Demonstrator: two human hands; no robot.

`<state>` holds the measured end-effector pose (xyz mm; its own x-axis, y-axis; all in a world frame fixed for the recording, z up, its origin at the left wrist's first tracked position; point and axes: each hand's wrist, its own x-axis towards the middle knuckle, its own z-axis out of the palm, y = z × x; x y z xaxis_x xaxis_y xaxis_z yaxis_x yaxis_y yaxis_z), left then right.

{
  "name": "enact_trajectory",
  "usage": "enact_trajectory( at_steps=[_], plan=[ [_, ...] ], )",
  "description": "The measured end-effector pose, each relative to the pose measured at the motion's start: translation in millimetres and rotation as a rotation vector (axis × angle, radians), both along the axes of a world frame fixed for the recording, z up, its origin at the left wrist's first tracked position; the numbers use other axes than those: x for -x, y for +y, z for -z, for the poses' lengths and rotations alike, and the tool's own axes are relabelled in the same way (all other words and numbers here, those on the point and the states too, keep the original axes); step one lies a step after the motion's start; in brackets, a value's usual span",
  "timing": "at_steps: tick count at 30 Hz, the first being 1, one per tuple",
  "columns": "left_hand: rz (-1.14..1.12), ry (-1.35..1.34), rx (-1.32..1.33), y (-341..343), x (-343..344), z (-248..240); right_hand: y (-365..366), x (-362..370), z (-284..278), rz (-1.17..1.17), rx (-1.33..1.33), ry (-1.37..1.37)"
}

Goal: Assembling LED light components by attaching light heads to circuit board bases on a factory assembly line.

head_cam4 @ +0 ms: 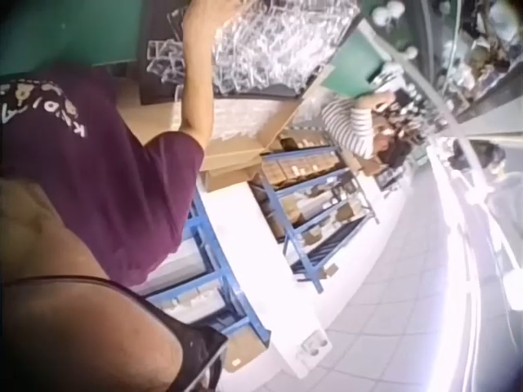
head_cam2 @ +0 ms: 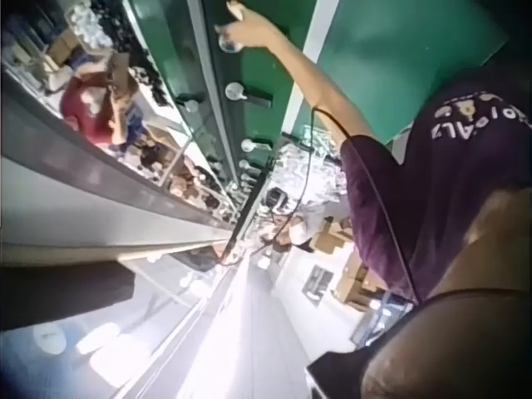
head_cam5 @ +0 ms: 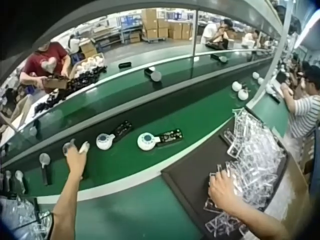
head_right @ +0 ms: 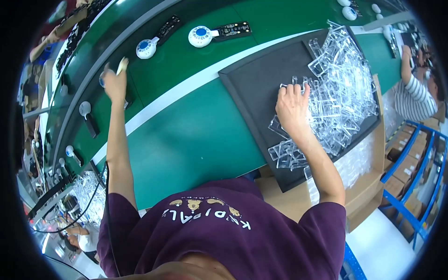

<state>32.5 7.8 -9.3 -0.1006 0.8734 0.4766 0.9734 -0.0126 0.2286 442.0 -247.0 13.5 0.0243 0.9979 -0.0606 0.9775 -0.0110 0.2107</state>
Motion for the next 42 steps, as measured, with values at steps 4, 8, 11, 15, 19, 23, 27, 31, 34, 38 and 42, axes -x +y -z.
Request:
enact_trajectory(
  at_steps=[4, 8, 11, 15, 19, 23, 27, 31, 34, 38, 42],
  plan=[
    [-0.099, -1.040, 0.805, 40, -49, 9, 7, 6, 1, 0.023, -0.003, -0.012],
    [-0.121, -1.206, 0.416, 41, -61, 25, 13, 9, -14, -0.059, -0.227, 0.207],
    [0.106, -0.798, 0.008, 27, -50, 15, 18, 18, -31, -0.036, -0.333, 0.425],
    [0.194, -0.554, -0.201, -28, -36, -56, 29, 26, -40, 0.204, -0.338, 1.259],
    [0.269, -0.987, -0.191, -75, -22, -78, 42, 62, -44, 0.292, -0.107, 1.995],
    [0.228, -1.735, 0.232, -127, -46, -79, 50, 162, -75, 0.231, -0.014, 1.633],
    [0.324, -1.770, 0.313, -152, -48, -63, 38, 233, -88, 0.022, -0.168, 1.171],
    [0.319, -1.813, 0.243, -176, -61, -67, 37, 254, -61, -0.135, -0.482, 0.909],
    [0.162, -1.832, 0.171, -188, -67, -83, 44, 254, -55, -0.216, -0.602, 0.824],
    [0.132, -1.812, 0.122, -197, -81, -90, 46, 252, -46, -0.141, -0.630, 0.873],
    [0.128, -1.876, 0.060, -192, -80, -82, 40, 243, -56, -0.240, -0.612, 0.793]
  ],
)
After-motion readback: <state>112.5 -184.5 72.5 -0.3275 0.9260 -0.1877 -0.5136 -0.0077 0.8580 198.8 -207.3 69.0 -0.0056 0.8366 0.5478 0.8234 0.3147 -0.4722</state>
